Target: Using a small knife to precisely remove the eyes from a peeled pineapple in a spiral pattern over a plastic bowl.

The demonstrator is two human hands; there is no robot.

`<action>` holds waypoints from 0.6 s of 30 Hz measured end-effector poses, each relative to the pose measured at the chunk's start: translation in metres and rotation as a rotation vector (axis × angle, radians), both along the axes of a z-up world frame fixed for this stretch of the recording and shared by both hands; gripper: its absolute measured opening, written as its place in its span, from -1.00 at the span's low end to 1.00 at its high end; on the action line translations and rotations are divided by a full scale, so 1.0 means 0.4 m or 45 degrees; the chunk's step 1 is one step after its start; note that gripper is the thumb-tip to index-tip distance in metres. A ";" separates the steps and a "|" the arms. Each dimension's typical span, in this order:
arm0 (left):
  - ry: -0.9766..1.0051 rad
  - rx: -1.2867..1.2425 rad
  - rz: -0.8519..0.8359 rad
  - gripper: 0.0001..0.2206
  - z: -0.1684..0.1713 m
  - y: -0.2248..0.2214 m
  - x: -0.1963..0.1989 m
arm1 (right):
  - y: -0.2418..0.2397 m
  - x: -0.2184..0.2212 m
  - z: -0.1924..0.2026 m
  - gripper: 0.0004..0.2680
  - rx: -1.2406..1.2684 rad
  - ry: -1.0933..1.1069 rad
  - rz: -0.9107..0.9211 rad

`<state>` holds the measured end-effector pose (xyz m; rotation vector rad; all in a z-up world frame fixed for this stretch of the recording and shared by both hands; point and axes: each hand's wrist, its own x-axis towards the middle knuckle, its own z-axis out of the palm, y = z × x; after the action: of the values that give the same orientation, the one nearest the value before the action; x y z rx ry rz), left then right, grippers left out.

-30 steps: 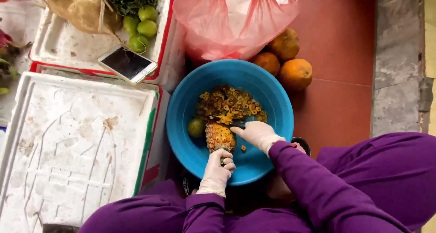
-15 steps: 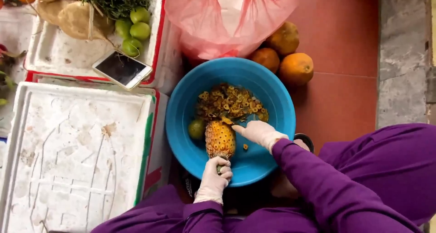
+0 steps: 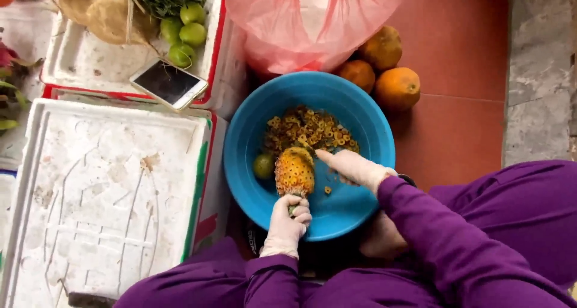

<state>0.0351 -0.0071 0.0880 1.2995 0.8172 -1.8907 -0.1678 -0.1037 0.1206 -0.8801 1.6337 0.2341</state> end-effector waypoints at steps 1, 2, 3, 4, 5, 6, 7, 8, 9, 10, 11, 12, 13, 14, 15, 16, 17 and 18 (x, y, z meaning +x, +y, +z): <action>0.006 -0.008 0.002 -0.85 -0.003 -0.007 -0.004 | 0.040 -0.025 -0.006 -0.29 -0.008 0.006 0.002; 0.058 0.025 0.079 -0.84 -0.005 -0.014 -0.008 | 0.080 -0.050 -0.012 -0.61 -0.469 0.121 0.651; 0.110 0.060 0.158 -0.83 -0.006 -0.020 -0.011 | 0.119 -0.074 -0.018 -0.67 -0.928 0.236 1.303; 0.116 0.054 0.163 -0.83 -0.022 -0.022 -0.017 | 0.124 -0.060 0.030 -0.67 -0.932 0.241 1.309; 0.131 0.050 0.186 -0.83 -0.040 -0.019 -0.021 | 0.133 -0.044 0.074 -0.68 -0.590 0.312 0.997; 0.147 0.047 0.210 -0.83 -0.060 -0.016 -0.025 | 0.143 -0.028 0.116 -0.50 -0.255 0.375 0.676; 0.147 0.051 0.215 -0.83 -0.039 -0.023 -0.027 | 0.151 -0.034 0.108 -0.50 -0.250 0.374 0.682; 0.139 0.054 0.235 -0.82 -0.018 -0.031 -0.030 | 0.157 -0.042 0.099 -0.51 -0.182 0.427 0.722; 0.127 0.056 0.253 -0.81 0.002 -0.040 -0.030 | 0.164 -0.046 0.090 -0.50 -0.114 0.477 0.760; 0.124 0.062 0.258 -0.81 -0.028 -0.030 -0.033 | 0.167 -0.051 0.077 -0.50 -0.110 0.472 0.765; 0.129 0.064 0.250 -0.82 -0.058 -0.025 -0.034 | 0.168 -0.054 0.066 -0.49 -0.115 0.510 0.784; 0.133 0.066 0.241 -0.83 -0.087 -0.020 -0.036 | 0.168 -0.058 0.054 -0.48 -0.121 0.547 0.803; 0.132 0.069 0.242 -0.83 -0.054 -0.029 -0.036 | 0.166 -0.056 0.059 -0.48 -0.119 0.545 0.804; 0.122 0.081 0.242 -0.83 -0.021 -0.039 -0.035 | 0.165 -0.054 0.064 -0.48 -0.123 0.539 0.808; 0.115 0.095 0.242 -0.83 0.012 -0.049 -0.036 | 0.161 -0.052 0.069 -0.48 -0.127 0.534 0.813; 0.115 0.097 0.244 -0.83 0.007 -0.047 -0.035 | 0.151 -0.043 0.074 -0.48 -0.125 0.534 0.815; 0.124 0.103 0.235 -0.84 0.003 -0.042 -0.037 | 0.143 -0.035 0.080 -0.47 -0.164 0.518 0.812; 0.133 0.108 0.226 -0.85 -0.001 -0.037 -0.040 | 0.136 -0.028 0.086 -0.47 -0.203 0.503 0.809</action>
<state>0.0192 -0.0219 0.0875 1.1445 1.0415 -1.8112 -0.1791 -0.0492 0.1551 -1.5405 1.6978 0.7645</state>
